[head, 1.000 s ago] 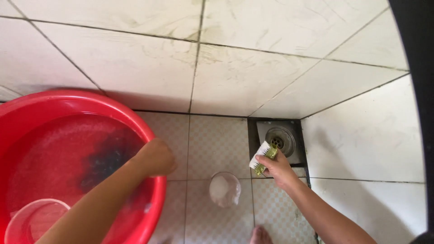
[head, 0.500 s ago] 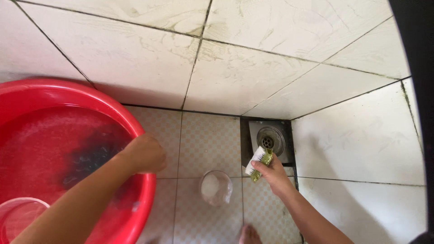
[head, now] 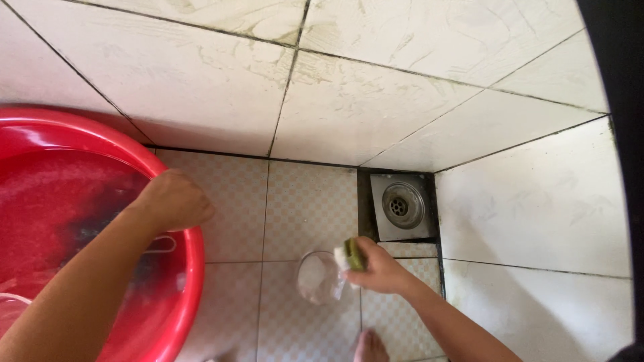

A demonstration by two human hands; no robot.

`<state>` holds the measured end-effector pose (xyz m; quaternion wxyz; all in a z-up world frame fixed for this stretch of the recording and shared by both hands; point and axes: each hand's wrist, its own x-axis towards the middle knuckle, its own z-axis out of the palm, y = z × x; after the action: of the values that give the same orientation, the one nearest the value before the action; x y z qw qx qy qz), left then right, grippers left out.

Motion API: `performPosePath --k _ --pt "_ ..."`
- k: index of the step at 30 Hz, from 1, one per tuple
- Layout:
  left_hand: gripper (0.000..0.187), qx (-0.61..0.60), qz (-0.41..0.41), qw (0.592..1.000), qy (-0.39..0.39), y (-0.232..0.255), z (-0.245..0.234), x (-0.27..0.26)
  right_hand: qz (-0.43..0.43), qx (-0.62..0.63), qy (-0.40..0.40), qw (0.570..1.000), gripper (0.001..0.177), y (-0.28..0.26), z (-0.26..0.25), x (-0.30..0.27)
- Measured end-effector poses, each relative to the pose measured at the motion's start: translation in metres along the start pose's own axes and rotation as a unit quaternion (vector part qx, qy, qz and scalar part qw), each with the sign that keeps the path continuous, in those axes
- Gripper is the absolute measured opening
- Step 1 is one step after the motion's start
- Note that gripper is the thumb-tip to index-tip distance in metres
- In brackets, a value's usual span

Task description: Scrubbing bathroom wall and floor tiles using a brush and soapy water

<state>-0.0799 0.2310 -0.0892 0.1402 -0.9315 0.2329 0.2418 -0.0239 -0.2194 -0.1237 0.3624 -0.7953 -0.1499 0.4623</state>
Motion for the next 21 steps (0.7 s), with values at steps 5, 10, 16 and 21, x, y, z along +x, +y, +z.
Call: performPosePath --k 5,10,16,21 --pt "0.031 -0.042 -0.078 0.996 -0.011 -0.024 0.023 -0.008 -0.056 -0.215 -0.053 0.974 0.075 -0.017 0.009 -0.005" --pt "0.033 -0.018 -0.128 0.992 0.003 -0.036 0.036 -0.026 -0.032 -0.287 -0.128 0.949 0.081 -0.024 0.016 -0.004" --pt "0.042 -0.063 -0.202 0.975 -0.061 -0.058 0.074 -0.044 -0.004 -0.292 -0.166 0.942 0.095 0.0 0.027 0.01" --pt "0.041 -0.094 -0.224 0.967 -0.077 -0.06 0.065 -0.07 0.011 -0.326 -0.191 0.926 0.08 0.006 0.026 0.008"
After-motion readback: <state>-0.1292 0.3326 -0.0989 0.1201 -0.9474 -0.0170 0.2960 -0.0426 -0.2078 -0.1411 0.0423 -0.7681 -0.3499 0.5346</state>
